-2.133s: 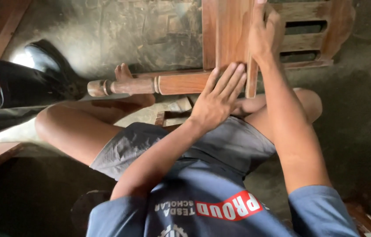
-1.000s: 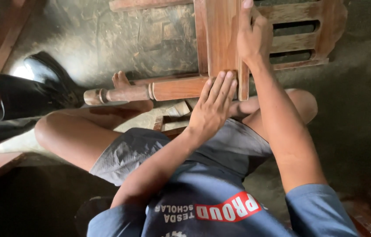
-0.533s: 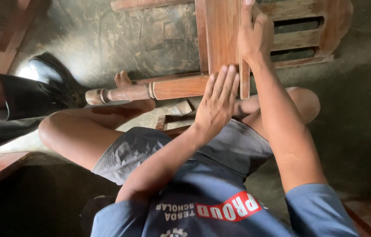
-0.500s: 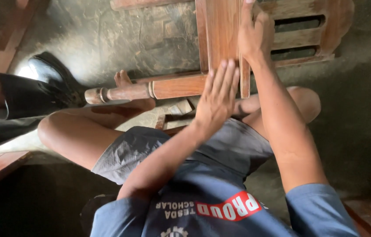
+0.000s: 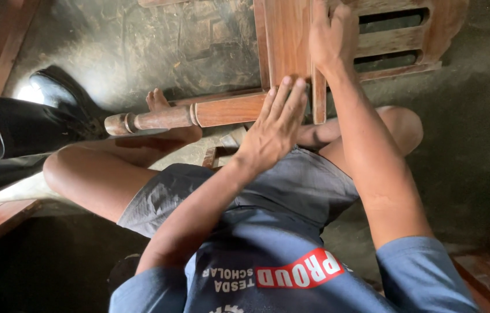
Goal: The person sands the surface and legs of a wooden chair using a piece of sandpaper held by hand.
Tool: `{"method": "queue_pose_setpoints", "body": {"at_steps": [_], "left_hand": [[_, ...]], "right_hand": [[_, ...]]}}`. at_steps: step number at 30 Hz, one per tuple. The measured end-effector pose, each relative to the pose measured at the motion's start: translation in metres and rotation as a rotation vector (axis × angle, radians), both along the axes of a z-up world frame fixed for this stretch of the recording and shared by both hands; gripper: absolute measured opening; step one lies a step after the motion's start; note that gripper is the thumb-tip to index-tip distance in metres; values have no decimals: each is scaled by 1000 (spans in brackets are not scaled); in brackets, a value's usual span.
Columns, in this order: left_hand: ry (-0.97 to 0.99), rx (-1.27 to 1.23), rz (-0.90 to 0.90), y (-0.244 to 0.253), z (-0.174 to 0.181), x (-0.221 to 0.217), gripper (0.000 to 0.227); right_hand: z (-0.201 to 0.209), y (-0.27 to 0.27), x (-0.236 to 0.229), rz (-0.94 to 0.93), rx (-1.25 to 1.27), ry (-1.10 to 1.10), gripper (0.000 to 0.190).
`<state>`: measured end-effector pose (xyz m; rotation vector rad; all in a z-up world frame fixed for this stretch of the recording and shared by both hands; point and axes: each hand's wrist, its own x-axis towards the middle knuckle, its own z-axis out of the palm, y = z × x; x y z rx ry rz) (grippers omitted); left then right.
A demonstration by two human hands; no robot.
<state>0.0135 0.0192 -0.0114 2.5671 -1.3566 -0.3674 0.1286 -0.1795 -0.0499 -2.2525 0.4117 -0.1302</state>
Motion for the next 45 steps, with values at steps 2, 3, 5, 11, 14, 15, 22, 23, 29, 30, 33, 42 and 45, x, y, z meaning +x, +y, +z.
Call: {"method": "queue_pose_setpoints", "body": {"at_steps": [2, 3, 5, 11, 14, 15, 22, 23, 29, 30, 33, 42, 45], "left_hand": [[-111, 47, 66, -8, 4, -16, 59], [-219, 96, 131, -12, 5, -23, 59], [-225, 193, 81, -12, 32, 1, 59], [-256, 21, 233, -32, 9, 48, 55], [-279, 48, 224, -27, 22, 11, 60], [-255, 95, 207, -24, 28, -8, 68], [-196, 145, 233, -30, 23, -2, 84], [-192, 107, 279, -33, 20, 0, 66], [-222, 72, 264, -18, 22, -19, 57], [-234, 72, 270, -17, 21, -20, 57], [-232, 54, 393, -38, 16, 41, 54], [83, -39, 204, -12, 31, -4, 85], [-115, 58, 238, -20, 28, 40, 133]], "right_hand": [[4, 2, -1, -5, -16, 0, 60], [5, 3, 0, -9, -31, 4, 59], [6, 4, 0, -15, -26, 20, 59], [12, 4, -4, -71, 17, 56, 62], [22, 9, -3, -66, 71, 62, 61], [27, 11, -5, -60, 83, 81, 62], [14, 7, -10, -68, 129, 32, 60], [10, 7, -11, -100, 107, 47, 58], [23, 8, -3, -88, 96, 85, 64], [17, 6, -7, -79, 85, 77, 65], [14, 4, -7, -101, 187, 25, 60], [27, 14, -2, -217, 170, 131, 63], [19, 9, 0, -242, 130, 142, 61]]}}
